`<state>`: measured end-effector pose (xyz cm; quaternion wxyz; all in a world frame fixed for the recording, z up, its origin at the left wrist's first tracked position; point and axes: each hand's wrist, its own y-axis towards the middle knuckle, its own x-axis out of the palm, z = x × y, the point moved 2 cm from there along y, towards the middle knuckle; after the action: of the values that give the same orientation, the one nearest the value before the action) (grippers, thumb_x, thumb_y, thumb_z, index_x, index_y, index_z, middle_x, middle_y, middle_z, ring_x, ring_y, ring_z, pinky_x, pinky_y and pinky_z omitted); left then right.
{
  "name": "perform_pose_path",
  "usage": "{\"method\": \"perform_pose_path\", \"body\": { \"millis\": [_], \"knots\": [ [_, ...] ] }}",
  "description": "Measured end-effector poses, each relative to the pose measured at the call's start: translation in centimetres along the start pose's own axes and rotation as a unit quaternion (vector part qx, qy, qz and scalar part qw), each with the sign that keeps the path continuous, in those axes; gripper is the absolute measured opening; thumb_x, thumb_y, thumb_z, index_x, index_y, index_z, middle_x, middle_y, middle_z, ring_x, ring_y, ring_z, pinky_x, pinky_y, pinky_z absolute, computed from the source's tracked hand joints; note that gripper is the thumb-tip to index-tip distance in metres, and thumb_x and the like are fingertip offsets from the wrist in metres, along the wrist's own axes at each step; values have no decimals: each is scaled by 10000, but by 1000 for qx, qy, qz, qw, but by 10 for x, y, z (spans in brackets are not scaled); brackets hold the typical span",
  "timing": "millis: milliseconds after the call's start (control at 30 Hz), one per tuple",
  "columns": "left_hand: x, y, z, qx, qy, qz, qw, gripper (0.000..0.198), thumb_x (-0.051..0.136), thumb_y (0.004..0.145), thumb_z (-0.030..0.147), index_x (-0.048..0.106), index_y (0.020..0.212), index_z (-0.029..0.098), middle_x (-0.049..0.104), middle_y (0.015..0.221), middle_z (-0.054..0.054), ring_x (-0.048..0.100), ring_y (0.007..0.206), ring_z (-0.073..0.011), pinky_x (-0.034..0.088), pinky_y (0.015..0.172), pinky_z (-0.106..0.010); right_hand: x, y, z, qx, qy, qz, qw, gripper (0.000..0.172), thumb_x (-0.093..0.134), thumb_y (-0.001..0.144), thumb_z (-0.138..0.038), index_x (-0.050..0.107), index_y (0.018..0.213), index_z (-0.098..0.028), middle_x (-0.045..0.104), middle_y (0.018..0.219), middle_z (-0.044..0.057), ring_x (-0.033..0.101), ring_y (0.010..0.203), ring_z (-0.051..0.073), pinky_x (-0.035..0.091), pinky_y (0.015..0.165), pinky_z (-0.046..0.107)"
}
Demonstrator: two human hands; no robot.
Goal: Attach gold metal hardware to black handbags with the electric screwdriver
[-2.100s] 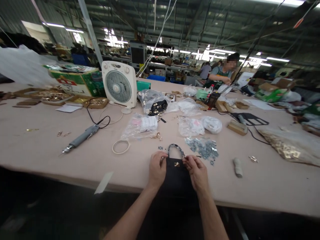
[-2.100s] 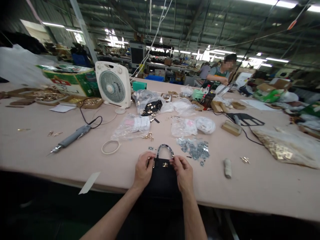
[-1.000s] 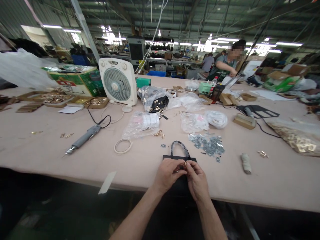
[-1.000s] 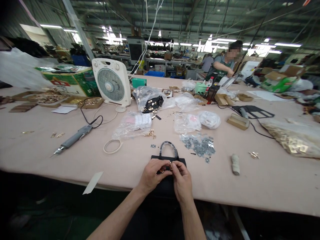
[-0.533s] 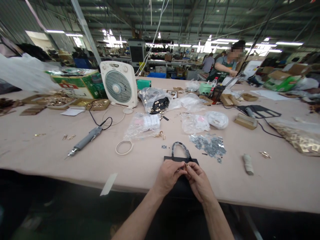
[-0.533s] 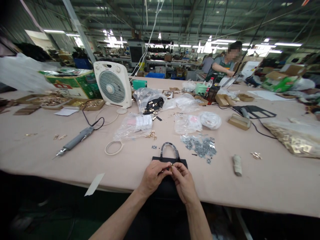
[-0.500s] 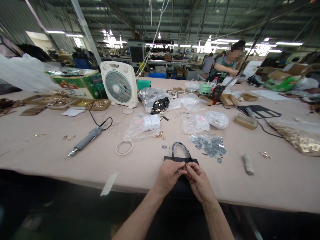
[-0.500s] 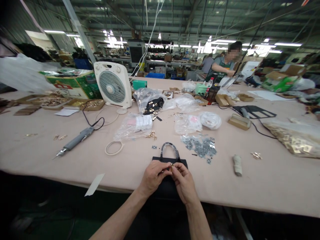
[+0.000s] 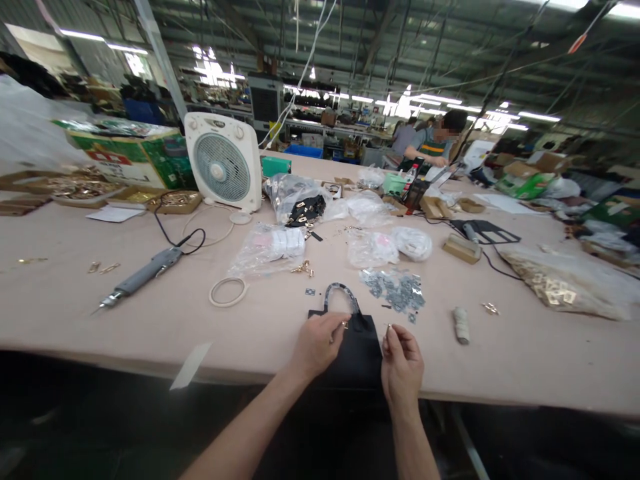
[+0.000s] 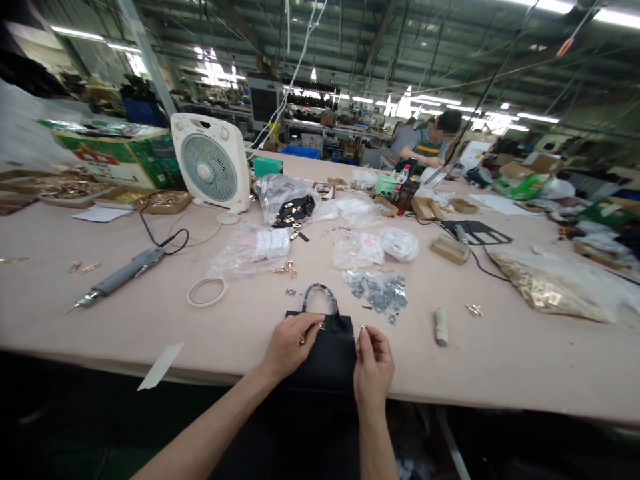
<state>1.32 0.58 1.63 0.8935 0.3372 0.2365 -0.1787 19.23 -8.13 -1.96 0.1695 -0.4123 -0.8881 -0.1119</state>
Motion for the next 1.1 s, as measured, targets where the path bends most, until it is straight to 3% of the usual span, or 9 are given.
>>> {"method": "perform_pose_path", "body": {
  "millis": [100,233,367,433,500,667,833,1000,1100],
  "knots": [
    [3,26,6,2,14,-47,999,294,536,992,147,700,1215,246,719,1284,-49,675,1192,-190,527,1056,-324,-1,-3,-2,-12,-21,-8,1000,317,843,816,-422,709,1025,-226,628,805,-23,495,643,97,420,612,250],
    [16,72,12,29,166,-236,957,274,594,983,235,730,1220,243,634,1416,-65,649,1231,-216,505,1083,-329,-1,-6,-1,-24,-61,-17,998,354,830,822,-441,695,1035,-193,615,768,-20,510,647,109,409,604,253],
    [34,108,8,66,212,-343,912,112,804,820,257,799,929,233,740,1175,-79,701,1023,-263,553,884,-349,-4,-7,-1,-27,-110,-25,993,381,810,827,-478,686,1027,-179,605,711,-24,516,605,118,399,575,258],
    [41,119,6,94,226,-379,892,88,847,780,259,776,801,212,765,1045,-94,670,1063,-291,525,878,-353,-4,-7,-3,-25,-142,-37,989,392,796,831,-502,689,1022,-176,600,682,-27,523,598,124,411,570,260],
    [46,124,6,125,231,-404,876,105,837,805,275,756,802,208,774,997,-106,633,1125,-302,489,917,-362,-2,-8,-5,-20,-171,-58,983,402,777,839,-526,694,1022,-177,596,665,-28,534,603,132,433,577,261],
    [49,127,12,176,216,-455,846,96,689,909,181,735,961,247,779,1044,-76,663,1020,-247,465,875,-341,5,-8,-10,-6,-209,-98,973,400,749,849,-541,700,1028,-187,626,713,-9,574,641,151,483,600,268],
    [50,133,17,184,178,-494,831,257,675,827,56,750,953,268,774,1095,-59,680,1025,-237,477,863,-323,7,-7,-10,-13,-234,-125,964,363,719,881,-514,703,1039,-187,621,698,-7,590,654,162,497,605,267],
    [56,143,20,126,115,-511,843,344,695,755,28,771,987,269,792,909,-23,707,842,-215,500,758,-287,13,-10,-6,-52,-289,-156,943,317,654,930,-487,714,1032,-193,701,827,41,625,679,174,513,639,291],
    [62,145,27,77,56,-475,875,212,757,784,146,769,981,224,788,875,-39,718,852,-231,520,789,-291,20,-10,-3,-117,-352,-182,911,265,608,960,-444,716,1017,-208,730,966,74,662,799,205,528,752,331]
  ]
}}
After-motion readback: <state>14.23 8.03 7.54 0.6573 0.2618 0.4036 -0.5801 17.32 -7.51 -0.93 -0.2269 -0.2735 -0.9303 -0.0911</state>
